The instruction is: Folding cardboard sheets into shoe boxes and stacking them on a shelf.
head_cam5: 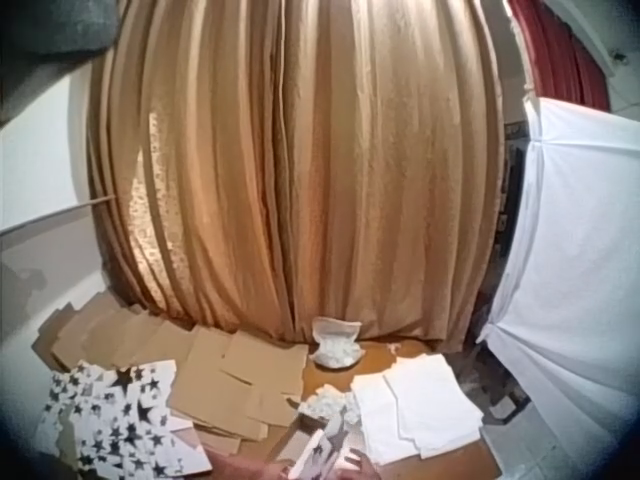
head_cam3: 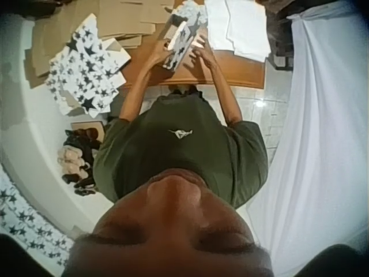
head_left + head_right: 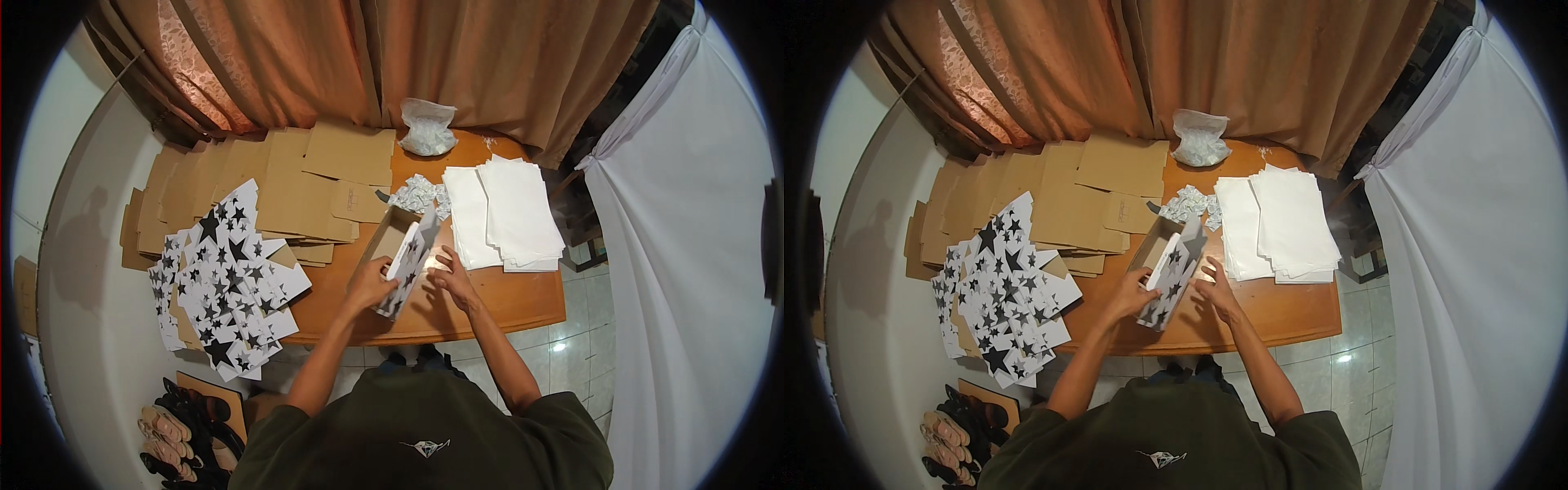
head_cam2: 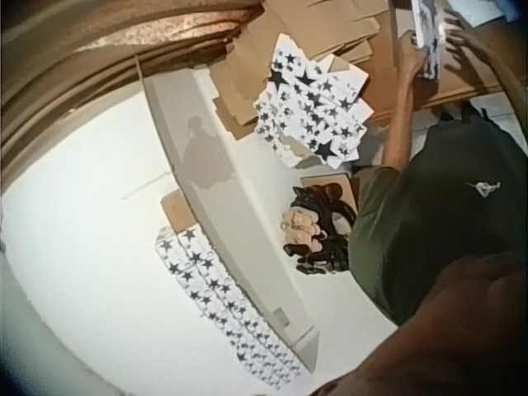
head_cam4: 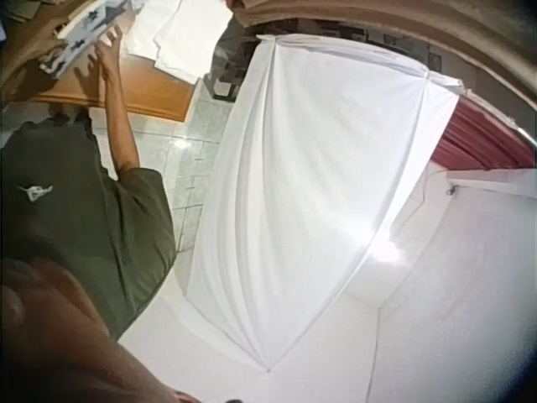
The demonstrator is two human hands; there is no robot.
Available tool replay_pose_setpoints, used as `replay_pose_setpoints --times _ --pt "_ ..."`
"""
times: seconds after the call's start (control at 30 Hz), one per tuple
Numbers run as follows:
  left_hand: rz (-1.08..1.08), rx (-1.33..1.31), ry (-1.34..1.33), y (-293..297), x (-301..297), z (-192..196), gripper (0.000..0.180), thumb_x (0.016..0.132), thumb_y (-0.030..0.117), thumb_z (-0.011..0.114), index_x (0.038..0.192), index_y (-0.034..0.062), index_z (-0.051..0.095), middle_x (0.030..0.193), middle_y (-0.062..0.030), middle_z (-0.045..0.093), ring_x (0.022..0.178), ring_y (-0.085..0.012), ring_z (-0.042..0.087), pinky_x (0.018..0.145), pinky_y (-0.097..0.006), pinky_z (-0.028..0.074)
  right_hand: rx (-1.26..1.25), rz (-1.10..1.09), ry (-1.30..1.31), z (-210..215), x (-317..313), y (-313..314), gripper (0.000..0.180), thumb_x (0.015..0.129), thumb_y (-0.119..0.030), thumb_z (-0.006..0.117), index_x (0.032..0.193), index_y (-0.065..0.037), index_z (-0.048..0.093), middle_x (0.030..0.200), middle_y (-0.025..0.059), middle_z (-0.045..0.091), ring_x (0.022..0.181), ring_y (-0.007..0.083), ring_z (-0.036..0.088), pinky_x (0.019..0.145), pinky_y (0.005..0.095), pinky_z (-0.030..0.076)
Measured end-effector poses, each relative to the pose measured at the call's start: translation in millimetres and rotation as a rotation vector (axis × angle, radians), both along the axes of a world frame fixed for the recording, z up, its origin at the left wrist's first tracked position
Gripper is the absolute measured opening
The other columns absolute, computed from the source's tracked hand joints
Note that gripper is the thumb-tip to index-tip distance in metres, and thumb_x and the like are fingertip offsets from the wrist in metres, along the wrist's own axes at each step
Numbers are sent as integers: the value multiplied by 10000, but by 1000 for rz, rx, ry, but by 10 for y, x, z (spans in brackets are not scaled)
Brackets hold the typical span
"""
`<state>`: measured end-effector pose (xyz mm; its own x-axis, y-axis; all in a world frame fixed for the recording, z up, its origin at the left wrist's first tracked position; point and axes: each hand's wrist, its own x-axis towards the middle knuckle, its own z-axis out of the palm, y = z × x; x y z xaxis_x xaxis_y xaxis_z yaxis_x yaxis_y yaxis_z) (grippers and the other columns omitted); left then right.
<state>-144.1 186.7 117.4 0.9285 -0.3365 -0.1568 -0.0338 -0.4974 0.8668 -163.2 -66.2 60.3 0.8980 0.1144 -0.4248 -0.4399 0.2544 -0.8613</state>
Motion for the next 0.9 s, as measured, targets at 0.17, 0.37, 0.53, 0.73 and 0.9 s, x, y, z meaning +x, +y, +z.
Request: replay_pose_setpoints --times 0.17,0.37,0.53,0.73,0.9 --pt "272 -157 -97 -468 -101 -38 399 813 98 744 1169 -17 606 1020 -240 700 905 -355 709 796 -410 553 -357 342 -437 348 -420 138 1365 594 -494 958 1607 -121 121 1518 261 318 1315 417 442 1094 498 401" --pt "333 -405 425 -654 48 150 315 915 137 706 1171 -14 601 944 -186 683 818 -263 702 737 -361 568 -622 181 -570 47 -547 -87 843 821 -181 799 1495 -39 313 1395 239 499 1234 386 552 1023 428 469" --pt "380 37 -164 37 565 -113 317 956 262 673 1130 1 629 1123 -173 656 873 -267 690 796 -383 577 -534 -46 -436 194 -435 -360 312 974 -193 620 1212 7 588 994 133 698 911 189 642 795 319 504" --pt "354 397 -539 366 748 -561 420 928 243 696 1210 -56 609 1141 -232 683 1096 -362 653 965 -467 493 -412 -91 -265 -265 -102 -822 354 989 -229 657 1236 22 629 1060 76 702 925 134 624 791 306 507" --pt "211 175 -88 379 534 -694 295 962 115 616 1220 -28 620 1158 -210 695 1093 -349 670 933 -408 516 -353 -273 -379 -161 32 -649 431 1010 -254 638 1344 1 540 1223 105 667 1054 152 625 902 310 510"
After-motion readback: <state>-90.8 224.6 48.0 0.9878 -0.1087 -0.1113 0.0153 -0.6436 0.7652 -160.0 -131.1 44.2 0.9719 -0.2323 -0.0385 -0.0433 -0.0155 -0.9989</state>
